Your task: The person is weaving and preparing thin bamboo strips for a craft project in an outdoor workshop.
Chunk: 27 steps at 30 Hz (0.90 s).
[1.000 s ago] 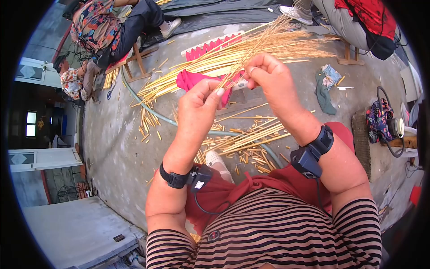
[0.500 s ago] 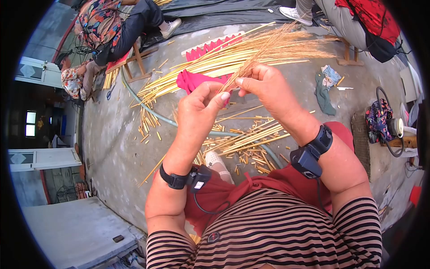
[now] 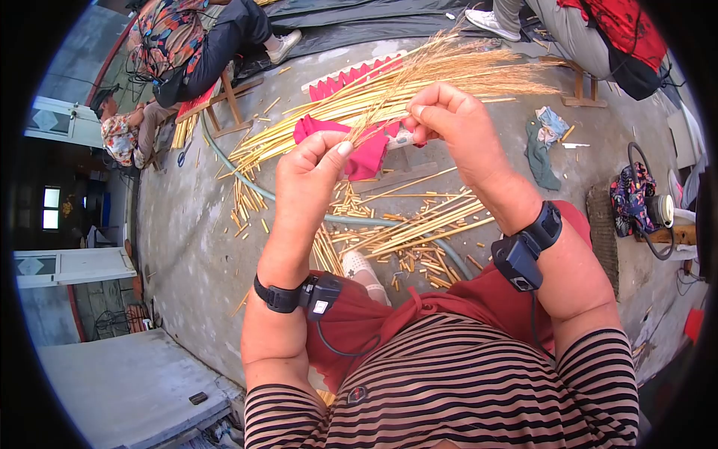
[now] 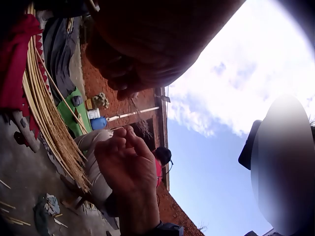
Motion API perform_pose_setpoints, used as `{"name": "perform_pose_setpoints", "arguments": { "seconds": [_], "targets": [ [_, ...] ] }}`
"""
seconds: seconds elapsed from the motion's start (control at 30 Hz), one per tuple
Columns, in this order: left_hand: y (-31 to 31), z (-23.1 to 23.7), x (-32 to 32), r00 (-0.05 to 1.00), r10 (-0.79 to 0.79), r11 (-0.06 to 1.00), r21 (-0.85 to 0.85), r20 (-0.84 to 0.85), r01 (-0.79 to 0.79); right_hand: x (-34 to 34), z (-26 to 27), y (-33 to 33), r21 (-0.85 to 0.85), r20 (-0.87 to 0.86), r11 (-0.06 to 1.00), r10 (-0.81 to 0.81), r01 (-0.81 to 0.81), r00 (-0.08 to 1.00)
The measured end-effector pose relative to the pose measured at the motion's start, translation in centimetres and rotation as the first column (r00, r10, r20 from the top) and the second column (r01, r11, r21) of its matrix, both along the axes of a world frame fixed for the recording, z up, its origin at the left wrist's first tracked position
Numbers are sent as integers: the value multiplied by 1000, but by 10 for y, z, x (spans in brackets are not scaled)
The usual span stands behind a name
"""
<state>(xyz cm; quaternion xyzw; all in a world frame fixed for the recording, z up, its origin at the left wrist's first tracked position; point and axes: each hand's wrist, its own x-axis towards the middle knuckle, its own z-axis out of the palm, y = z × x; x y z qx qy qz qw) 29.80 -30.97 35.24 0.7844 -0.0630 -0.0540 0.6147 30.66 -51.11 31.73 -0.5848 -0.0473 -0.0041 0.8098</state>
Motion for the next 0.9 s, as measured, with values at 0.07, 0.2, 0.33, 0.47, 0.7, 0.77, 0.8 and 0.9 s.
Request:
{"name": "perform_pose_setpoints", "arguments": {
  "seconds": [0.07,0.2,0.33,0.47,0.7,0.77,0.8,0.9],
  "targets": [
    [2,-2,1,1000,3,1000,-8,-12,-3,0,2,-4,74,-26,996,-54,55,998],
    [6,2,0,995,-38,999,26,-91,41,0,10,-9,25,7,999,-45,45,999],
    [5,1,-1,992,-61,997,32,-110,65,2,5,-12,-44,-3,998,-52,52,999],
    [8,2,1,995,-67,997,25,-74,69,2,4,-12,-71,-50,995,-70,67,996],
    [14,1,7,999,-25,1000,-2,32,25,5,7,-23,178,27,965,-199,191,980],
    [22,2,12,999,-6,999,-51,32,7,14,7,-42,353,6,886,-323,300,946],
    [25,4,13,998,66,997,-36,16,-66,18,8,-50,424,2,837,-381,345,924],
    [29,0,19,992,110,994,2,63,-111,13,6,-46,421,-84,839,-341,344,936]
  ]
}}
